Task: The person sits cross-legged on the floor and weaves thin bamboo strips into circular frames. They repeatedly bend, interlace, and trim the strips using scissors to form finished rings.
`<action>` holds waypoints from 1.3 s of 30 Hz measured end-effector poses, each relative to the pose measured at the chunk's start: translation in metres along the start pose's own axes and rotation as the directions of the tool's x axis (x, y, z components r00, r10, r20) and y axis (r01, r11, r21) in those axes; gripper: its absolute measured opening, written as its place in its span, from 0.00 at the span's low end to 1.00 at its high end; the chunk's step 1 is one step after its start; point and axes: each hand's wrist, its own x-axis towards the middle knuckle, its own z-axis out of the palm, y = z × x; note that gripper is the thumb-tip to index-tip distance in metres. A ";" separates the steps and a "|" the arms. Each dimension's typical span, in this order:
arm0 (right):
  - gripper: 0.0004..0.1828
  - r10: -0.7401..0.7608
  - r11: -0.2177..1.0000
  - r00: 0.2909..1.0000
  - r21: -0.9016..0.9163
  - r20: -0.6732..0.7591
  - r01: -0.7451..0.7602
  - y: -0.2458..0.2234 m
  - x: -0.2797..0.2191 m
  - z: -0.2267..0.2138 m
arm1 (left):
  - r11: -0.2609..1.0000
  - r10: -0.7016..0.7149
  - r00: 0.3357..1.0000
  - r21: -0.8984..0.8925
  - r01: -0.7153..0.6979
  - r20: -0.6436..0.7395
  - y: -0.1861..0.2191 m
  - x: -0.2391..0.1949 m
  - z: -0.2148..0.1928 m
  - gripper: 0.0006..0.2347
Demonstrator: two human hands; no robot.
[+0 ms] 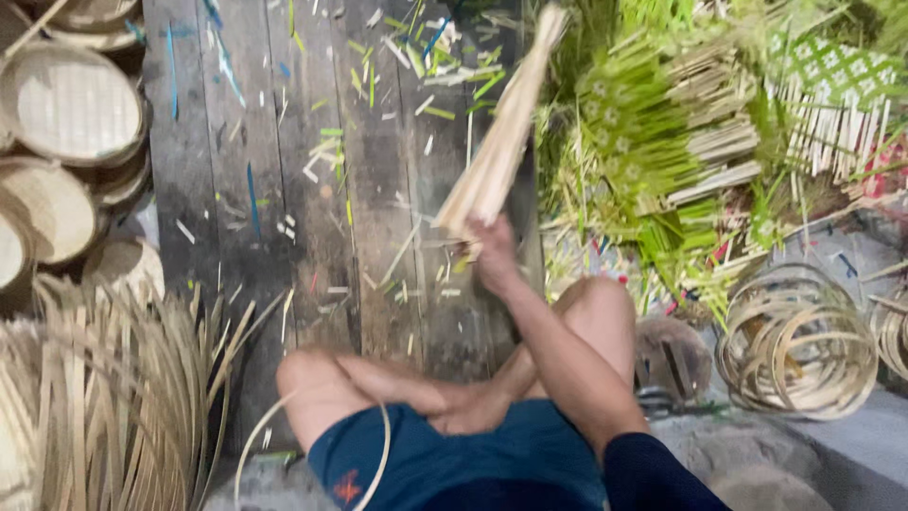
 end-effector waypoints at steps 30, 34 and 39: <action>0.15 -0.467 0.866 0.821 -0.357 -0.330 0.349 -0.035 -0.105 -0.117 | 0.908 0.404 0.889 0.023 -0.418 0.214 -0.015 -0.048 0.024 0.12; 0.18 -0.400 0.903 0.913 -0.201 -0.077 0.378 -0.100 -0.174 -0.101 | 0.829 0.468 0.878 0.295 -0.475 0.099 -0.023 -0.020 0.077 0.13; 0.09 -0.412 0.669 0.840 -0.508 0.354 0.543 -0.111 -0.252 -0.058 | 0.546 0.411 0.888 0.725 -0.420 0.205 -0.055 0.040 0.175 0.11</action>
